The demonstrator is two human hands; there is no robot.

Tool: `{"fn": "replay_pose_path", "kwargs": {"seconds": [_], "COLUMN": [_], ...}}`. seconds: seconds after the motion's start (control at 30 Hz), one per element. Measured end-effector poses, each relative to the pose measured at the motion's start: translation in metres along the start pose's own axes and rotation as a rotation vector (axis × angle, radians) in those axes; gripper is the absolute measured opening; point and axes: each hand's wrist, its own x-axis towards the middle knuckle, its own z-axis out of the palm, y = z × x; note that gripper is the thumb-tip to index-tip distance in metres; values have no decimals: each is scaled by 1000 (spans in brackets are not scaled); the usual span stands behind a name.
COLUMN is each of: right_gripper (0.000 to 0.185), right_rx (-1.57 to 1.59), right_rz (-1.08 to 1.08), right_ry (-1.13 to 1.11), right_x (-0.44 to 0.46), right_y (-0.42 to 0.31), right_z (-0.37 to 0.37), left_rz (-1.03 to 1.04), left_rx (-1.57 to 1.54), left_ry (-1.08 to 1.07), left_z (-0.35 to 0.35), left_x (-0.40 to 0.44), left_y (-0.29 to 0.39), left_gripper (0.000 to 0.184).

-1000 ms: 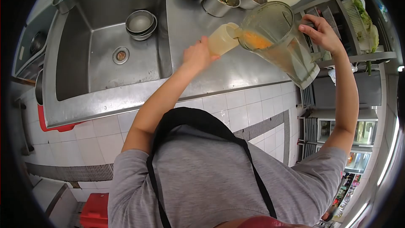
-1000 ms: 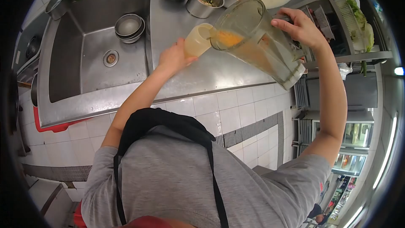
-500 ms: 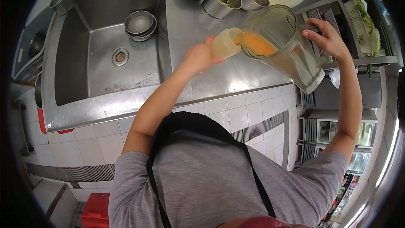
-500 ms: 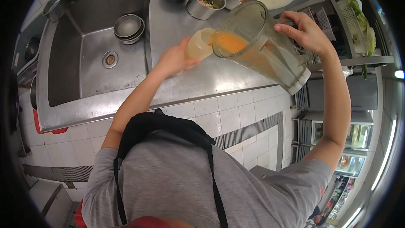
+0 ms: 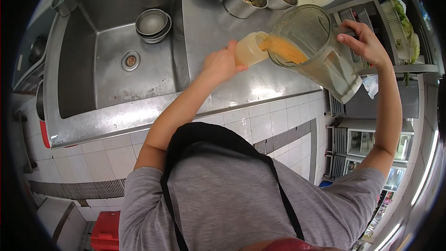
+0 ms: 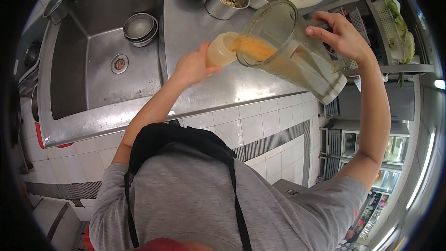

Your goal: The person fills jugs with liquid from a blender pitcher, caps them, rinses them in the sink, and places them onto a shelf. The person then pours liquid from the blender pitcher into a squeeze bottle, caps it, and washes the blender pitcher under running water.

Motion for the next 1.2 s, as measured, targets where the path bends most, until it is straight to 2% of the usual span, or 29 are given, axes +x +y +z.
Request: {"fn": "replay_pose_path", "kwargs": {"seconds": [0.27,0.33,0.63,0.67,0.83,0.9,0.93,1.07,1.13,1.17,1.2], "right_gripper": [31,31,36,37,40,42,44,43,42,42,40], "right_rx": [-55,-130,-215,-322,-382,-482,-557,-615,-521,-524,-584], "right_rz": [-69,-69,23,-11,-23,-305,-28,-142,12,11,-26], "right_ry": [29,-68,-126,-147,-235,4,-317,-181,-149,-145,-231], "right_x": [3,5,21,27,44,46,55,56,52,53,56], "right_y": [-1,-8,-44,-43,-68,-71,-100,-104,-115,-112,-105], "right_z": [-1,-5,-16,-20,-23,-19,-26,-21,-18,-21,-25], "left_rz": [-4,-5,-13,-4,4,21,18,14,15,25,34], "left_rx": [12,11,12,3,-3,-16,-19,-10,-13,-3,7], "left_ry": [-17,-14,-16,-2,10,32,33,29,29,44,58], "left_z": [1,1,2,1,3,4,4,4,4,5,5], "left_x": [1,0,-1,-1,-1,-2,-2,-1,0,0,0], "left_y": [-2,-2,-1,-1,-2,-3,-2,-3,-3,-3,-3], "left_gripper": [59,59,62,59,56,57,57,59,60,61,61]}}
